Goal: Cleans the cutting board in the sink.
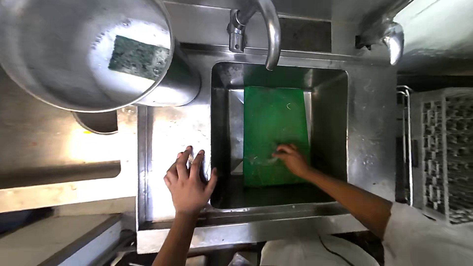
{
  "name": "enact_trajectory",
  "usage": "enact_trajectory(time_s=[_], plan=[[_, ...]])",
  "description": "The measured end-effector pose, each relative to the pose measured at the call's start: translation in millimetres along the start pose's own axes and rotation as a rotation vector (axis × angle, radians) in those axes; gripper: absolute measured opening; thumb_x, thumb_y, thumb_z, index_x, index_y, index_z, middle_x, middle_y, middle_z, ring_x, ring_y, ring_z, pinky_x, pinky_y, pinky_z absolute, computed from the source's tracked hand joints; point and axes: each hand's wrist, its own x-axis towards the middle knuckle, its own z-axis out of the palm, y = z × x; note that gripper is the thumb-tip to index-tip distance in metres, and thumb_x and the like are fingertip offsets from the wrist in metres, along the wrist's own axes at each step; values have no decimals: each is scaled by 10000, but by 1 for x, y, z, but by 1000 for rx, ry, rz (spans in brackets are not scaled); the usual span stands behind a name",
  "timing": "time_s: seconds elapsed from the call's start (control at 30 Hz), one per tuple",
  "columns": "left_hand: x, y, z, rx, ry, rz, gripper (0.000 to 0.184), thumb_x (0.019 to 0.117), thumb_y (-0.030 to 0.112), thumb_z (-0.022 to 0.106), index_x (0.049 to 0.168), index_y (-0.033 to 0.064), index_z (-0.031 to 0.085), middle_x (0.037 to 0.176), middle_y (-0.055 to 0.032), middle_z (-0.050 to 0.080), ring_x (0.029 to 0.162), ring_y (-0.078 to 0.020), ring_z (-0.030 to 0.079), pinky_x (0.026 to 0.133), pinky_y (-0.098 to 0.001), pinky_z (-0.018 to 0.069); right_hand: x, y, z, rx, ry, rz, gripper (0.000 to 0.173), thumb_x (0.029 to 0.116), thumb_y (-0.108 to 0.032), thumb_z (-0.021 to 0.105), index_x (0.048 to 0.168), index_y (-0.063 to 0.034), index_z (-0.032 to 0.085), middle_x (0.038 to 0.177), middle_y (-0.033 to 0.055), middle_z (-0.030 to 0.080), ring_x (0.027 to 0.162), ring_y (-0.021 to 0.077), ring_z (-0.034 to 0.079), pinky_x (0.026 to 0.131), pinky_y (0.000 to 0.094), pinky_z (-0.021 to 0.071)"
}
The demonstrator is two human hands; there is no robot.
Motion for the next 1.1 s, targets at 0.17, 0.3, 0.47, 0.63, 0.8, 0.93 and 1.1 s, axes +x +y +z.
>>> enact_trajectory(time_s=[0.17, 0.3, 0.47, 0.63, 0.8, 0.93, 1.1], plan=[[0, 0, 3, 6, 2, 10, 702, 879, 656, 497, 1432, 234, 590, 1590, -110, 426, 1349, -422, 445, 1011, -606, 357, 149, 74, -32, -89, 446, 508, 369, 945, -64, 603, 1242, -220, 758, 1371, 151, 619, 1258, 401, 564, 1042, 572, 476], [-1, 2, -2, -29, 5, 20, 712, 895, 668, 477, 1438, 222, 587, 1584, -126, 434, 1349, -441, 444, 1019, -626, 347, 103, -33, 5, 57, 236, 218, 429, 903, 19, 642, 1207, -262, 754, 1429, 57, 581, 1325, 357, 508, 1052, 556, 499], [1, 2, -6, -40, 23, 61, 727, 890, 689, 477, 1448, 233, 571, 1553, -156, 465, 1333, -451, 462, 1028, -612, 346, -27, 9, -36, 176, -300, -3, 368, 998, -14, 530, 1187, -211, 778, 1402, 28, 620, 1342, 252, 527, 1155, 466, 421], [-3, -5, 0, -20, 5, 81, 734, 863, 677, 527, 1463, 255, 549, 1570, -166, 438, 1351, -433, 447, 1043, -574, 341, 67, 41, -39, -15, 191, 362, 361, 901, -16, 656, 1139, -250, 793, 1306, 55, 657, 1238, 306, 578, 1047, 520, 495], [-2, -4, -2, -26, 24, 86, 705, 869, 651, 549, 1436, 233, 578, 1561, -168, 451, 1347, -410, 459, 1057, -549, 348, 29, -43, -55, 246, 58, 158, 392, 1053, -271, 554, 1435, -230, 627, 1581, -1, 490, 1482, 168, 419, 1223, 401, 375], [-1, -4, -2, -29, 31, 73, 696, 870, 660, 534, 1420, 236, 589, 1563, -150, 452, 1349, -396, 457, 1055, -546, 341, 5, 29, -199, 348, 709, 493, 439, 1008, -333, 656, 1355, -67, 628, 1331, 137, 646, 1129, 224, 673, 960, 427, 582], [-6, -7, -5, -26, 15, 69, 718, 870, 674, 515, 1443, 244, 566, 1580, -156, 429, 1356, -425, 444, 1040, -588, 344, 41, 127, -319, 756, 872, 411, 554, 1010, -216, 666, 1497, -90, 437, 1215, 187, 655, 952, 286, 728, 790, 452, 643]])
